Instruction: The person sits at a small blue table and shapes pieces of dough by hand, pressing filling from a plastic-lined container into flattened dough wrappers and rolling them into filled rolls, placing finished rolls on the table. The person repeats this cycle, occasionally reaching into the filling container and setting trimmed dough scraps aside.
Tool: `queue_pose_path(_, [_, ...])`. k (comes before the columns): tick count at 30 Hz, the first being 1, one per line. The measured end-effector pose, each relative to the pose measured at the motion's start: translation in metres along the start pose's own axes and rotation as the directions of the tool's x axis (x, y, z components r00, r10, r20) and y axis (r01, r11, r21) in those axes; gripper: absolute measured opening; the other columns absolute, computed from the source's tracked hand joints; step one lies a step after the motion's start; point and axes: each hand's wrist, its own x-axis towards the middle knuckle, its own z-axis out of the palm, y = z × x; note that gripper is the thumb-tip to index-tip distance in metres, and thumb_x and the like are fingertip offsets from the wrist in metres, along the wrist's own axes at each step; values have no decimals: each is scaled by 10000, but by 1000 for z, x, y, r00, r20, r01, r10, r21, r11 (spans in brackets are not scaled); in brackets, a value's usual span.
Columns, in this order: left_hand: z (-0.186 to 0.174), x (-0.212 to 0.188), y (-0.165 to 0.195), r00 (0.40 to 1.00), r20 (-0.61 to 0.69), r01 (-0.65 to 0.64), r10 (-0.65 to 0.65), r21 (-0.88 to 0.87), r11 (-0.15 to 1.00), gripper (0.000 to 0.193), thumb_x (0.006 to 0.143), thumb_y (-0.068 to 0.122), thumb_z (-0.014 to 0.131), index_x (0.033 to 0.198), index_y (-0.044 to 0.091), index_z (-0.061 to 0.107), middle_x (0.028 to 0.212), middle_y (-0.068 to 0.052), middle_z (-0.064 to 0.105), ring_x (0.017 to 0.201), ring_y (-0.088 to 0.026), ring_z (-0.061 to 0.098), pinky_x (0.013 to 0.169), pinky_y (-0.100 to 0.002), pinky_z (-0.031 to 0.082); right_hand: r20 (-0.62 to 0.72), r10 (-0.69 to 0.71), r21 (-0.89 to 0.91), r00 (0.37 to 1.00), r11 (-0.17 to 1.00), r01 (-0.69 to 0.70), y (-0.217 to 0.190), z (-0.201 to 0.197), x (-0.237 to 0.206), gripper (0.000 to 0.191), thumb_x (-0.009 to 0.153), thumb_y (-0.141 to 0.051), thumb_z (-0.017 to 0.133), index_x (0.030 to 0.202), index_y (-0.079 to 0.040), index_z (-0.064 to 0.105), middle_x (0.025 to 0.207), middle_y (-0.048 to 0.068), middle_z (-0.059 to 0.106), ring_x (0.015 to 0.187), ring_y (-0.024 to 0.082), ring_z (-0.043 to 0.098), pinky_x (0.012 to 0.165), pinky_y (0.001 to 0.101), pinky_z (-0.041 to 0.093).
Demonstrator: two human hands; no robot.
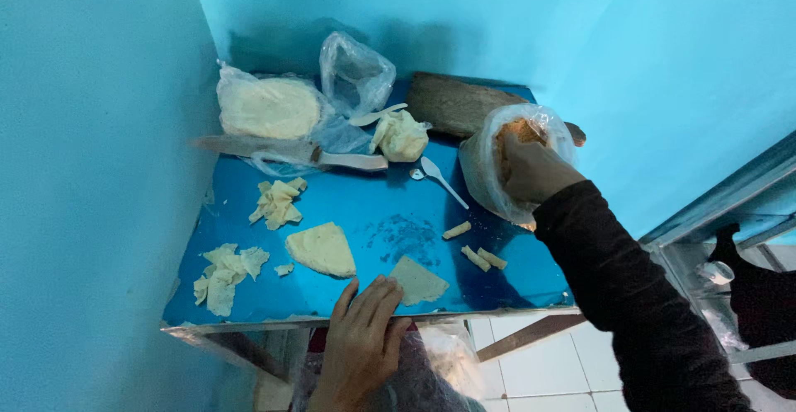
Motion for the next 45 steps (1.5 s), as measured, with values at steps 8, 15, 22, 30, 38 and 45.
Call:
queue_pose_path(8, [-4, 16, 4, 943, -95, 305, -318, -129, 944, 200, 967, 104, 655, 1126, -15, 627, 1260, -216, 567, 1168, -411, 599, 896, -487, 545, -364, -331, -259, 871, 934, 247, -3, -4, 5, 485, 805, -148, 688, 1237, -27, 503, 960, 304, 707, 895, 435, 724, 794, 521, 560])
queue_pose_path(15, [-8, 29, 10, 942, -83, 315, -326, -128, 941, 233, 875, 131, 743, 968, -40, 615, 1117, -223, 558, 1047, -420, 570, 847, -530, 493, -160, -73, 656, 984, 738, 161, -11, -46, -34, 415, 869, -213, 714, 1206, -53, 530, 1026, 145, 742, 941, 260, 743, 789, 399, 611])
queue_pose_path(22, [-11, 35, 14, 940, -65, 328, -336, -111, 938, 172, 875, 75, 732, 924, -30, 605, 1050, -203, 551, 993, -407, 560, 819, -528, 465, -96, -384, 671, 918, 657, 345, -136, 49, -105, 332, 878, -95, 701, 1149, -49, 515, 860, 101, 745, 821, 204, 778, 736, 354, 600])
queue_pose_path(30, [-11, 36, 14, 950, -109, 286, -294, -82, 955, 119, 893, 47, 695, 908, -16, 596, 1014, -175, 555, 979, -383, 567, 820, -506, 474, -444, -461, 279, 768, 744, 608, -134, 88, -141, 355, 908, 21, 573, 1255, -50, 555, 1043, 135, 744, 942, 290, 748, 749, 382, 608])
queue_pose_path(38, [-10, 38, 13, 955, -96, 274, -280, -76, 959, 110, 897, 39, 677, 899, -16, 581, 991, -182, 555, 973, -388, 574, 818, -512, 476, -408, -363, 282, 838, 822, 494, -123, 97, -146, 503, 901, 38, 591, 1386, -67, 505, 1014, 160, 730, 911, 321, 736, 707, 406, 600])
queue_pose_path(45, [-5, 39, 17, 954, -51, 288, -295, -117, 950, 89, 925, 53, 661, 960, 27, 583, 916, -181, 624, 919, -400, 610, 797, -513, 501, -377, -253, 293, 891, 880, 373, -116, 90, -148, 556, 848, 76, 587, 1376, -38, 459, 1047, 169, 708, 1013, 353, 688, 791, 453, 557])
